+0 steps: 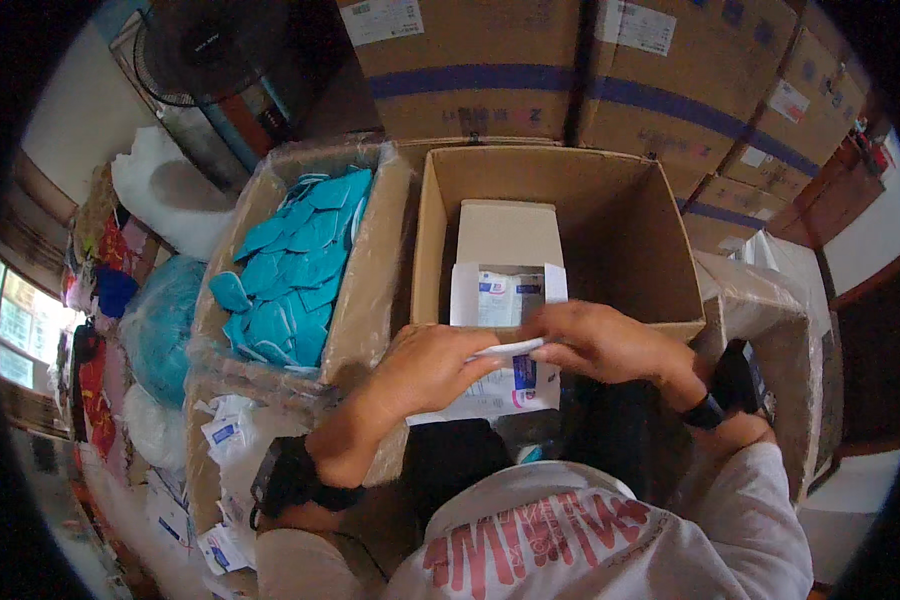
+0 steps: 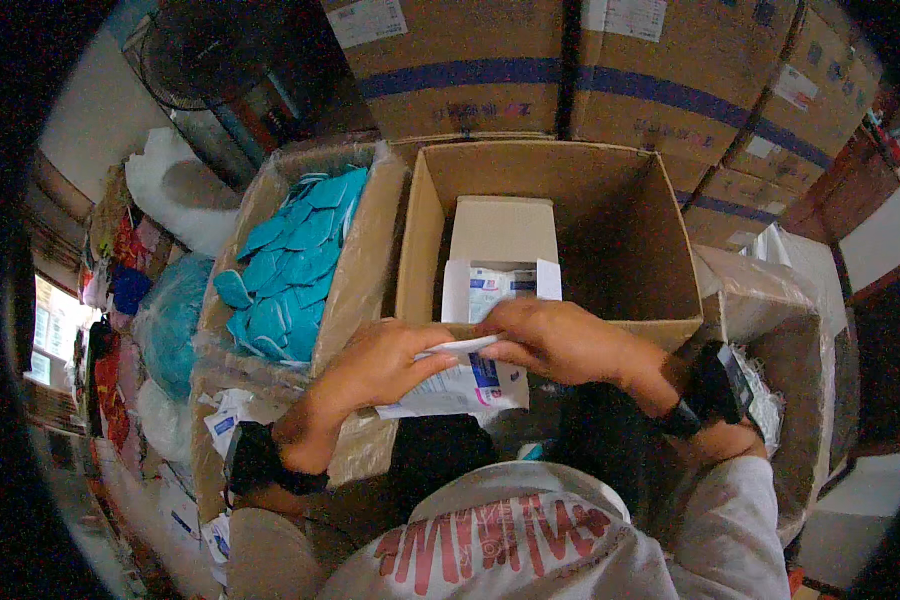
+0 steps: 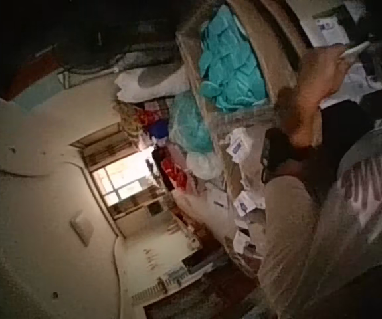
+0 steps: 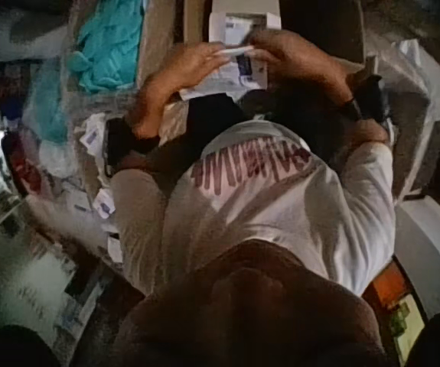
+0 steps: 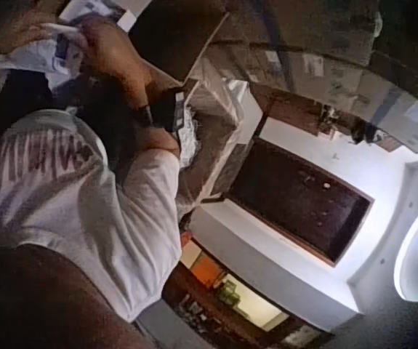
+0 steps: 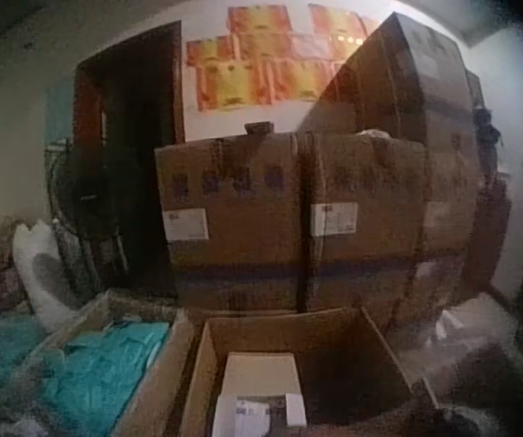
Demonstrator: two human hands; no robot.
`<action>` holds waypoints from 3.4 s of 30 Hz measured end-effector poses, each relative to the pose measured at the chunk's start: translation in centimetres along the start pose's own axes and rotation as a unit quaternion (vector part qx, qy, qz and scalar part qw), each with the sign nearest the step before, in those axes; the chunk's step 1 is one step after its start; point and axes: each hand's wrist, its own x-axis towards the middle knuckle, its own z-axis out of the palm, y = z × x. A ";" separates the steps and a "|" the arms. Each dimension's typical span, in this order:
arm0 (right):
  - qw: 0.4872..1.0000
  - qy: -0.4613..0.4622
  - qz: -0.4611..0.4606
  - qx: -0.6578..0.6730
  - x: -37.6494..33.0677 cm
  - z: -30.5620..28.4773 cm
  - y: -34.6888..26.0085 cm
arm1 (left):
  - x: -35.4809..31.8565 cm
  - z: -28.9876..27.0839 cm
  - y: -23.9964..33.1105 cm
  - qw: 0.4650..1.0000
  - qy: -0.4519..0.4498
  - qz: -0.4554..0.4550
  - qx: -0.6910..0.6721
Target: The recorder is packing N95 masks into a cardboard box.
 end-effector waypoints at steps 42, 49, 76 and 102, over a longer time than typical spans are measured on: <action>0.995 0.064 0.021 0.078 -2.8 6.8 -3.2 | -4.6 5.6 -6.8 0.918 0.380 -0.087 -0.071; 0.995 0.029 0.053 0.075 1.5 7.8 -2.5 | -4.3 6.3 -5.2 0.897 0.429 -0.066 -0.080; 0.981 0.073 0.110 0.145 3.1 10.4 -2.1 | -4.5 7.3 -5.4 0.899 0.428 -0.087 0.004; 0.995 0.007 0.018 -0.100 3.9 5.2 -2.3 | -6.8 4.7 -4.5 0.898 0.436 0.049 0.016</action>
